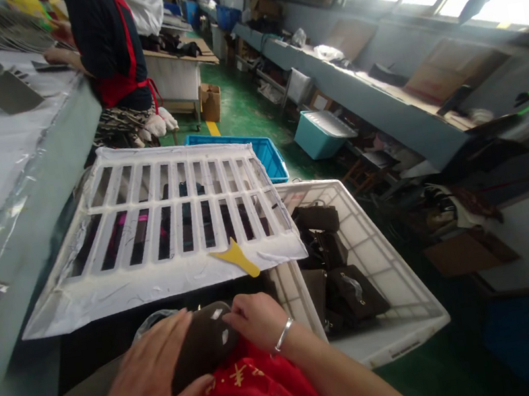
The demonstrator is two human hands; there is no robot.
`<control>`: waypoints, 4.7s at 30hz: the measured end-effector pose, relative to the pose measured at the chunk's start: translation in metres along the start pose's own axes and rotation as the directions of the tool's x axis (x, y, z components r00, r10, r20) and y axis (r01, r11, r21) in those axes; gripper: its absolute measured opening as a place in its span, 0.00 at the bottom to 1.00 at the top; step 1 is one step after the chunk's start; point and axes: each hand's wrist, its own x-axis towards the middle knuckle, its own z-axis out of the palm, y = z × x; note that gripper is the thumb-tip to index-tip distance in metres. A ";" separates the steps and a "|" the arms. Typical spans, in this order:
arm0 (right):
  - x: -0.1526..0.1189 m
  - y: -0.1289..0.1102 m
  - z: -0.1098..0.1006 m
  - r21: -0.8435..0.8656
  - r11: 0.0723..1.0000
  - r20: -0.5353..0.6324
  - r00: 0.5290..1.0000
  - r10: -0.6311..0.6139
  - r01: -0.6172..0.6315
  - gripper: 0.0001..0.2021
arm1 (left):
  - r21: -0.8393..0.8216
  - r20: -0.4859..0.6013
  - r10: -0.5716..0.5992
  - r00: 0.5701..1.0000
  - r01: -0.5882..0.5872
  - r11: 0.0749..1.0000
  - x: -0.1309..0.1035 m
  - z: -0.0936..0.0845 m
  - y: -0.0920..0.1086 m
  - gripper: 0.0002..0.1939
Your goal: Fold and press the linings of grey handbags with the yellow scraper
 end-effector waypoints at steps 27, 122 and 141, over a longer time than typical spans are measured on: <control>0.004 0.004 -0.007 -0.092 0.995 0.030 0.999 -0.042 0.045 0.12 | 0.249 -0.084 0.188 0.978 -0.162 0.955 0.040 0.040 0.029 0.35; 0.043 -0.152 0.096 -0.208 0.698 0.279 0.725 -0.629 0.685 0.47 | -0.639 0.187 -0.723 0.665 0.641 0.425 -0.107 -0.058 -0.075 0.19; 0.039 -0.156 0.099 -0.283 0.642 0.278 0.702 -0.656 0.712 0.47 | -0.327 0.335 -0.528 0.780 0.622 0.711 -0.095 -0.084 -0.099 0.18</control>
